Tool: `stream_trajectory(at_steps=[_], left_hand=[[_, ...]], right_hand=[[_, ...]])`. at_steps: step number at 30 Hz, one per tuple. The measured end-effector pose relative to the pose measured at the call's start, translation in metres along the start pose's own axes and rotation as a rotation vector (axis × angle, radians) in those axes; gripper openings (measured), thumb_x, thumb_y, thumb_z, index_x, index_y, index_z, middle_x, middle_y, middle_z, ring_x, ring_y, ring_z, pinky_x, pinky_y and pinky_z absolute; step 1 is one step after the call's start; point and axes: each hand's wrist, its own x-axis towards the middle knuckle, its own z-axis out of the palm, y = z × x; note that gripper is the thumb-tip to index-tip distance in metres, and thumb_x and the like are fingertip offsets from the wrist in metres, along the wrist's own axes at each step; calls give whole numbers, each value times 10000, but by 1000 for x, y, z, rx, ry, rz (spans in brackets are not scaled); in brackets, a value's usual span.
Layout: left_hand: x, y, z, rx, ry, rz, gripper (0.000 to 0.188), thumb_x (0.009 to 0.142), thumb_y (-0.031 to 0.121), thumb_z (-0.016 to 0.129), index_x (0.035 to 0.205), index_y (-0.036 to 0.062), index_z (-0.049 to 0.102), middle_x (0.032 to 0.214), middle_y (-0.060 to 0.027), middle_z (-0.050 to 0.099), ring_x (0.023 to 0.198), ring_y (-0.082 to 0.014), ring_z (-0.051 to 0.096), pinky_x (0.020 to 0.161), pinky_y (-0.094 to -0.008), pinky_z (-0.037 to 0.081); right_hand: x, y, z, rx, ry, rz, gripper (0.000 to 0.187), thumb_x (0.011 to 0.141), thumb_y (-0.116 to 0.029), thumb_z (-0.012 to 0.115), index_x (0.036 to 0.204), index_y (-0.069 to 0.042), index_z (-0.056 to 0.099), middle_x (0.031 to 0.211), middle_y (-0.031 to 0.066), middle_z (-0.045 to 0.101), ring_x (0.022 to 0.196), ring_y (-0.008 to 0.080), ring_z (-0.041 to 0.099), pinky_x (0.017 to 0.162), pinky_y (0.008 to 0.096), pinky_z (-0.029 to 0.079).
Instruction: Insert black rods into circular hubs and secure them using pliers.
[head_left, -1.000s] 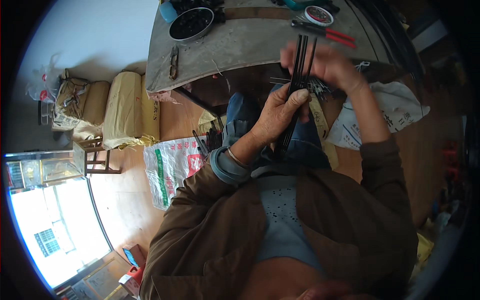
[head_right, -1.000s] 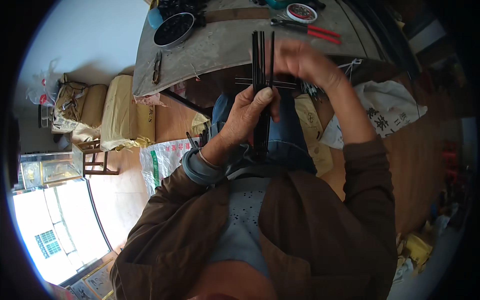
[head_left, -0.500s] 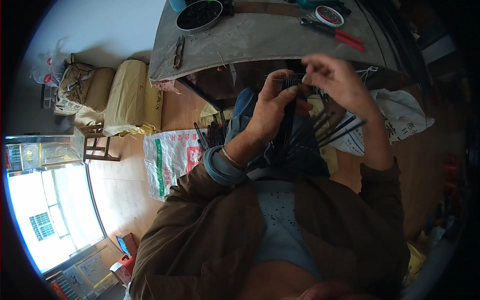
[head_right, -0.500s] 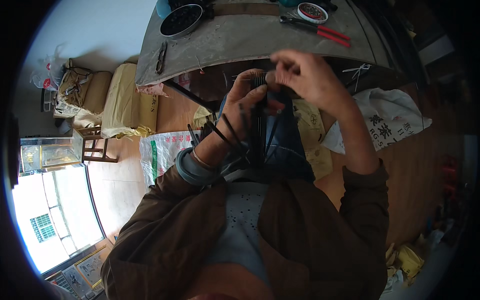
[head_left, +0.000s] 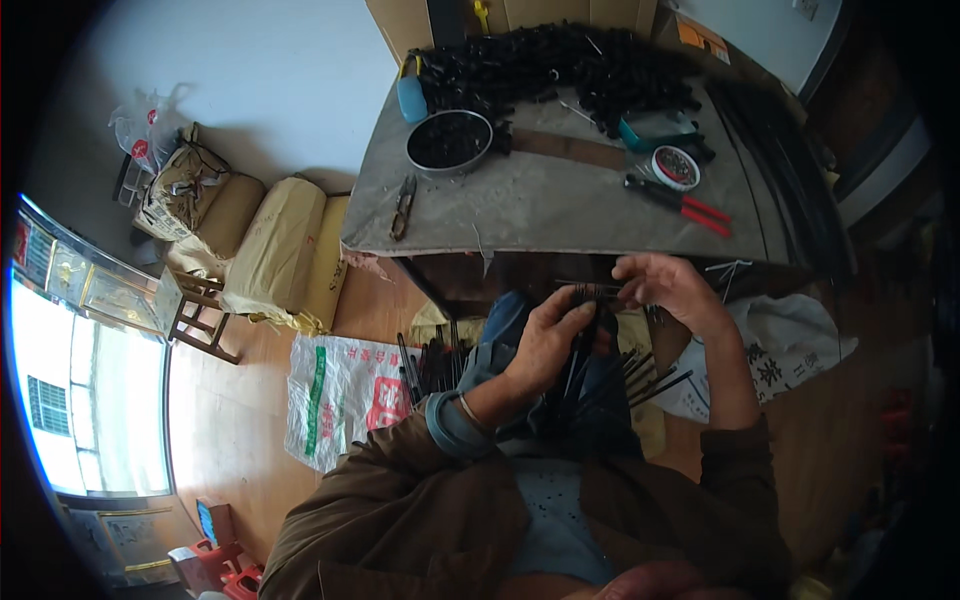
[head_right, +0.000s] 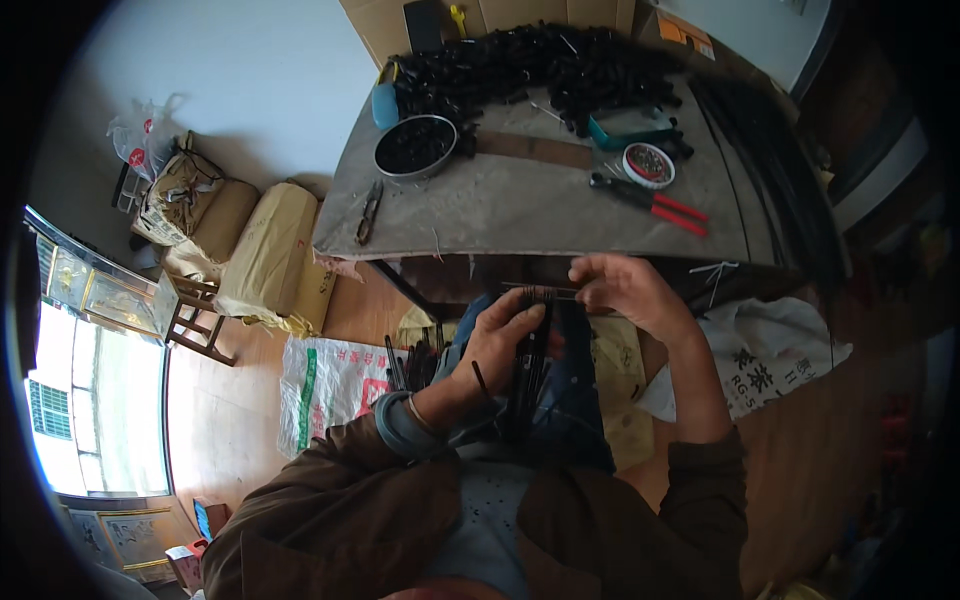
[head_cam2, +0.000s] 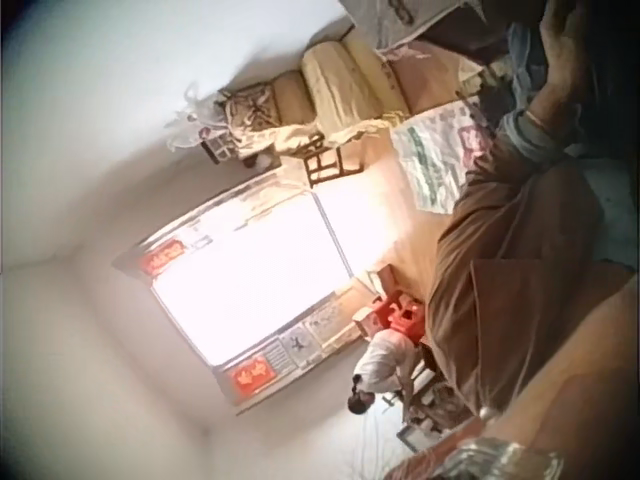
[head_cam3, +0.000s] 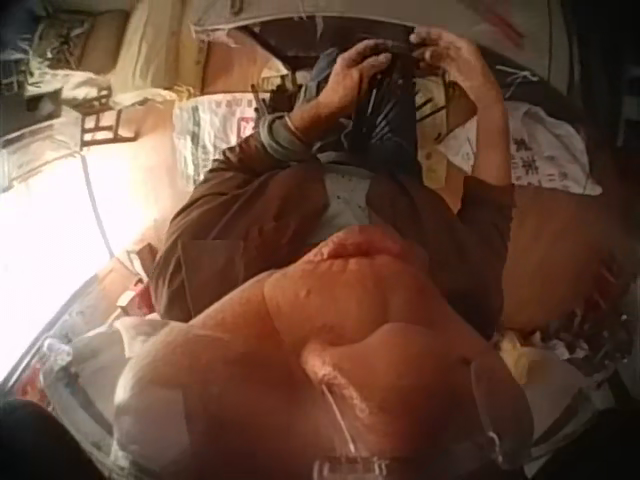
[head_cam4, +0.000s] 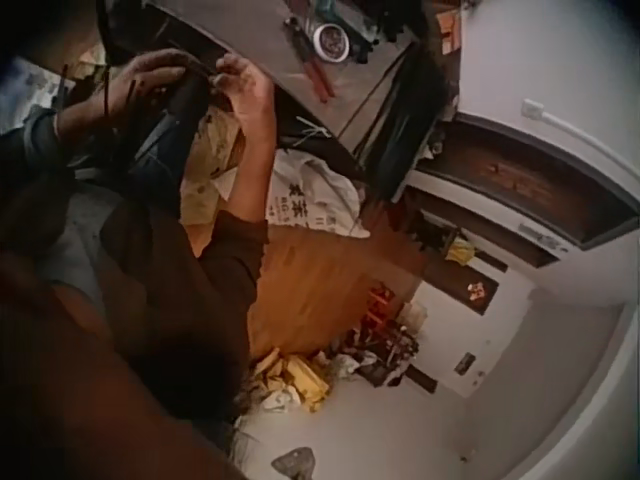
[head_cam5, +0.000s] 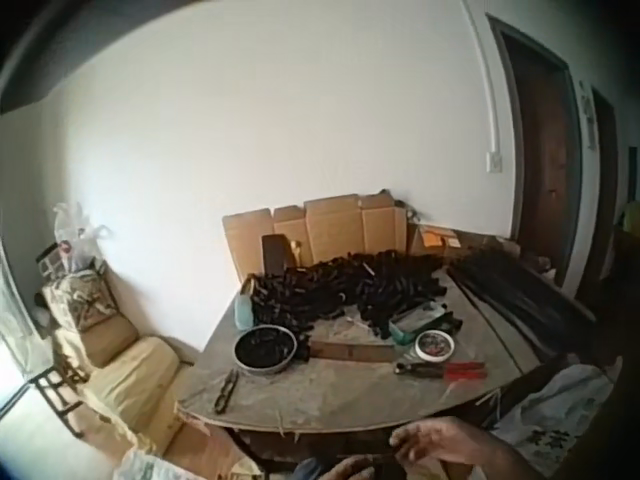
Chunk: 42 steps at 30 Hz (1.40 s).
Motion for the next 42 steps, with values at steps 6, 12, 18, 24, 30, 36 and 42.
stream_trajectory(at_steps=[6, 12, 18, 24, 30, 36, 42], left_hand=[[21, -3, -28, 821, -124, 585, 181, 835, 76, 597, 996, 8, 644, 1107, -89, 595, 971, -243, 587, 840, -339, 485], [37, 52, -37, 610, -187, -69, 361, 894, 240, 630, 1183, 24, 612, 1113, -92, 572, 914, -169, 597, 746, -298, 502], [194, 163, -41, 1097, -72, 233, 310, 912, 251, 593, 1095, 11, 663, 744, -39, 640, 586, -92, 597, 498, -243, 488], [404, 204, -58, 1578, 237, 805, 286, 798, 266, 672, 955, 30, 705, 822, -147, 703, 740, -259, 690, 666, -357, 553], [445, 187, -36, 2115, 206, 381, 308, 814, 181, 570, 1055, 21, 677, 1075, -185, 667, 1004, -350, 655, 849, -412, 539], [433, 224, -41, 1938, 257, 446, 424, 772, 303, 605, 1054, -8, 667, 1085, -228, 652, 1051, -339, 635, 896, -420, 515], [391, 194, -55, 2145, 130, 184, 478, 729, 390, 676, 1084, 69, 679, 1135, -184, 642, 1075, -338, 618, 919, -412, 500]], right_hand=[[3, 52, 17, -238, -477, 230, 265, 848, -51, 647, 1100, 18, 605, 991, 59, 653, 910, 141, 629, 816, 284, 508], [15, 73, 65, 434, 16, 178, 297, 932, -96, 518, 1188, 55, 514, 1062, 182, 636, 968, 292, 655, 846, 402, 549], [19, 88, 52, 674, 68, 170, 286, 943, -72, 478, 1205, 35, 518, 1119, 221, 629, 1004, 359, 645, 874, 489, 530], [33, 79, 44, 678, 186, 249, 227, 918, -75, 515, 1129, 2, 550, 1042, 186, 639, 962, 339, 652, 858, 489, 535], [35, 90, 23, 720, 254, 262, 223, 909, -90, 544, 1113, -1, 559, 1011, 174, 649, 926, 330, 659, 840, 472, 540], [37, 99, 13, 776, 212, 235, 220, 921, -53, 522, 1127, 12, 561, 1003, 194, 663, 938, 355, 667, 844, 471, 547], [32, 102, 13, 815, 180, 212, 219, 927, -64, 526, 1130, 10, 558, 996, 193, 663, 930, 358, 668, 848, 468, 544]])
